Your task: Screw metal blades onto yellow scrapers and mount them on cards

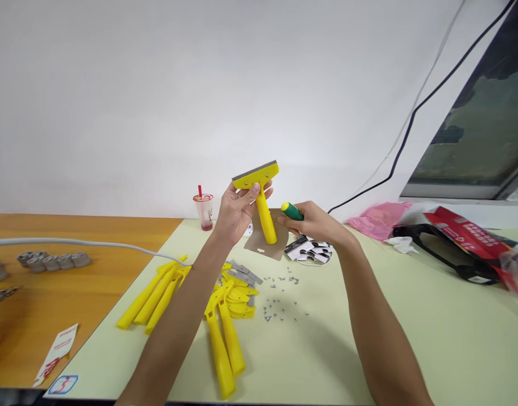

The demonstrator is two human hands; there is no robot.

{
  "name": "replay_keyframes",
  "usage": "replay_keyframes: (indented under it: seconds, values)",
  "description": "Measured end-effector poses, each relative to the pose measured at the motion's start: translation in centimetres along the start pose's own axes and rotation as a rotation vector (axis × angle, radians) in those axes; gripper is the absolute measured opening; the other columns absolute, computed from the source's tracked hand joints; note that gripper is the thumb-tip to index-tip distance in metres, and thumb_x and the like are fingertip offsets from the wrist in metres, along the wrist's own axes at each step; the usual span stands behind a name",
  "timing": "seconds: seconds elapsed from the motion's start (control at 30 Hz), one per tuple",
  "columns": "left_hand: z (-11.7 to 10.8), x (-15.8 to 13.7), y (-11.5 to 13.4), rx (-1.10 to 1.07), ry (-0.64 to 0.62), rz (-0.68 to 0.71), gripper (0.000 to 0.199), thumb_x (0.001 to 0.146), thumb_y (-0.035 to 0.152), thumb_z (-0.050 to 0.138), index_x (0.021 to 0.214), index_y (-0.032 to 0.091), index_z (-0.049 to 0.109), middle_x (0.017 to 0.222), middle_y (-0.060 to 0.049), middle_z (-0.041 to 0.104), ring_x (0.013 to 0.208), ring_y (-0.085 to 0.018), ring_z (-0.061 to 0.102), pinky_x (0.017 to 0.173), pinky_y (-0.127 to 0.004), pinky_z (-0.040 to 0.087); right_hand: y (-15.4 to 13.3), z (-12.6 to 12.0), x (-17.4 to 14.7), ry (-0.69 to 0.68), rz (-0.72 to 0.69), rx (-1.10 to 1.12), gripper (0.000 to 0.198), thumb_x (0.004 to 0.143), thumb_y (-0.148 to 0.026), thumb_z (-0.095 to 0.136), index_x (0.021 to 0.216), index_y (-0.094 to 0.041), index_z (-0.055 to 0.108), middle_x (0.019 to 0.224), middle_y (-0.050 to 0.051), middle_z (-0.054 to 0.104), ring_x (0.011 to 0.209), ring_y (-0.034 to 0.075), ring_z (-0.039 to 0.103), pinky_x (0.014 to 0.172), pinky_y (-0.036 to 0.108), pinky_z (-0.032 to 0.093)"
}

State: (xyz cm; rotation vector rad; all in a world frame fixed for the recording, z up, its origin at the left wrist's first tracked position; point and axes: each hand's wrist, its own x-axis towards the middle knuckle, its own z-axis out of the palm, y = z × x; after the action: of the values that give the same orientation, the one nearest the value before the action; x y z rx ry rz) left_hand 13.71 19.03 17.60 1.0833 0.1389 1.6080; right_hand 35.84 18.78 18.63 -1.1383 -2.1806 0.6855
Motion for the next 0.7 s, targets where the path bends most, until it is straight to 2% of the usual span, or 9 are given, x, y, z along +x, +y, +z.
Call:
replay_keyframes:
  seconds: [0.13,0.2,0.3,0.47,0.53,0.6,0.63,0.7]
  values:
    - [-0.4,-0.1,0.2,0.015,-0.057,0.001,0.045,0.083,0.021,0.098,0.119,0.025,0.071,0.116,-0.003,0.083,0.144,-0.035,0.068,0.131,-0.058,0.046,1.0,-0.3,0.2,-0.042,0.07,0.106,0.053,0.097,-0.062,0.075,0.068,-0.023,0.051,0.055,-0.004,0.047,0.051,0.011,0.035,0.051,0.03,0.029]
    - [-0.4,-0.2,0.3,0.027,-0.073,0.0,0.047,0.081,0.024,0.099,0.118,0.026,0.071,0.111,-0.002,0.082,0.142,-0.035,0.07,0.128,-0.058,0.049,1.3,-0.3,0.3,-0.083,0.069,0.144,0.055,0.097,-0.067,0.073,0.069,-0.023,0.056,0.052,-0.003,0.047,0.05,0.013,0.04,0.051,0.031,0.032]
    - [-0.3,-0.2,0.4,0.089,-0.073,-0.006,0.046,0.079,0.028,0.101,0.114,0.028,0.07,0.113,-0.003,0.081,0.137,-0.034,0.072,0.12,-0.058,0.057,1.6,-0.3,0.4,-0.066,0.056,0.237,0.056,0.093,-0.072,0.077,0.07,-0.025,0.058,0.048,-0.003,0.043,0.053,0.017,0.05,0.052,0.032,0.04]
    - [-0.9,0.1,0.4,0.322,-0.113,0.007,0.037,0.076,0.035,0.103,0.098,0.021,0.077,0.107,-0.005,0.081,0.114,-0.027,0.078,0.105,-0.043,0.065,1.8,0.2,0.8,0.001,0.016,0.352,0.064,0.092,-0.075,0.079,0.065,-0.026,0.048,0.049,-0.005,0.035,0.055,0.018,0.056,0.051,0.032,0.043]
    - [-1.4,0.2,0.6,0.451,-0.129,0.004,0.038,0.074,0.036,0.104,0.098,0.019,0.08,0.104,-0.006,0.082,0.103,-0.024,0.079,0.096,-0.037,0.066,1.9,0.4,1.0,0.021,0.002,0.406,0.056,0.092,-0.072,0.081,0.074,-0.024,0.058,0.05,-0.006,0.033,0.067,0.024,0.067,0.048,0.029,0.041]
    - [-2.0,0.3,0.9,0.561,-0.141,-0.024,0.04,0.072,0.036,0.104,0.101,0.02,0.082,0.102,-0.006,0.083,0.096,-0.023,0.079,0.087,-0.035,0.066,2.0,0.5,1.1,0.038,-0.004,0.444,0.049,0.092,-0.068,0.083,0.093,-0.021,0.069,0.05,-0.007,0.031,0.079,0.028,0.072,0.047,0.028,0.04]
    - [-2.2,0.3,1.2,0.608,-0.144,-0.044,0.04,0.071,0.036,0.104,0.101,0.02,0.083,0.101,-0.007,0.084,0.094,-0.024,0.079,0.084,-0.035,0.067,2.1,0.6,1.2,0.045,-0.004,0.448,0.049,0.092,-0.066,0.084,0.101,-0.02,0.072,0.05,-0.007,0.033,0.076,0.027,0.071,0.046,0.028,0.04]
    - [-2.5,0.4,1.7,0.691,-0.145,-0.084,0.037,0.072,0.038,0.103,0.099,0.02,0.085,0.099,-0.008,0.084,0.091,-0.025,0.079,0.08,-0.036,0.067,2.0,0.8,1.3,0.046,0.001,0.436,0.046,0.093,-0.06,0.083,0.105,-0.018,0.073,0.05,-0.007,0.042,0.059,0.019,0.059,0.047,0.028,0.039]
